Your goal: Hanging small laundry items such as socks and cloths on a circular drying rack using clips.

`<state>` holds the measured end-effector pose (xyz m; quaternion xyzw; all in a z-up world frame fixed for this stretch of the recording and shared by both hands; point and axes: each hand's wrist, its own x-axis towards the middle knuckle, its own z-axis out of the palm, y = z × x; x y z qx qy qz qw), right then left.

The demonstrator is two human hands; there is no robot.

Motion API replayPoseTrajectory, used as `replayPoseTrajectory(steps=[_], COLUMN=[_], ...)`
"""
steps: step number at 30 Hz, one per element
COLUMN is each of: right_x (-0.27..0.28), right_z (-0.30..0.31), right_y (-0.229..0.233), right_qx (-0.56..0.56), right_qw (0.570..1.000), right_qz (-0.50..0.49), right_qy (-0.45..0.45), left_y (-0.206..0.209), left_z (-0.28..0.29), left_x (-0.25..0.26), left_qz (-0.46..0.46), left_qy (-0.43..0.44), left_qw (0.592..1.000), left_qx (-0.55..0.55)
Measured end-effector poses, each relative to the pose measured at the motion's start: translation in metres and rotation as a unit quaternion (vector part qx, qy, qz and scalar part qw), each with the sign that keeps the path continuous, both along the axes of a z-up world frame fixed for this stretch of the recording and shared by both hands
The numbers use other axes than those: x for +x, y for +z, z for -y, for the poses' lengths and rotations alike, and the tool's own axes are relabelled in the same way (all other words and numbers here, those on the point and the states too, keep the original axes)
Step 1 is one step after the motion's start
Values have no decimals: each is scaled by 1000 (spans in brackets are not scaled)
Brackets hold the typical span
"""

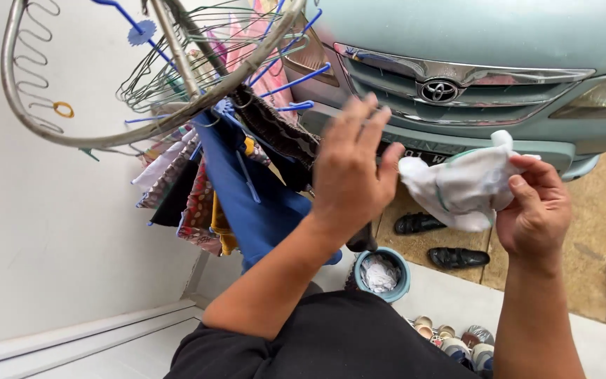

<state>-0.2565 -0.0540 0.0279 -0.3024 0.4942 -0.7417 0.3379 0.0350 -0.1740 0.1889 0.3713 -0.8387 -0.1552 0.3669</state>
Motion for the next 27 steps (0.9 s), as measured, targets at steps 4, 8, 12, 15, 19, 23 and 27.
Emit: replayPoseTrajectory(steps=[4,8,12,15,19,23,27], right_x=[15,24,47,64,89,109,125], right_z=[12,24,32,34,20,-2,-22], right_y=[9,3,-3,-10,-30,-44,-56], right_qx=[8,-7,-14,-8,-8,7,7], right_qw=[1000,998,996,994,993,989,987], right_qz=[3,57,86,105,118,149,162], right_qy=[20,32,29,25,25,18,-7], left_y=[41,33,12,16,41,55,61], left_z=[20,30,37,41,43,59,47], left_x=[48,94,127,150,173,211,236], left_qz=[201,288,254,283,279,197,188], left_qy=[239,301,285,273,281,274,263], left_qw=[942,897,921,913,914,927,929], left_qx=[-125,-152,-75,-110,-91,-161,-179])
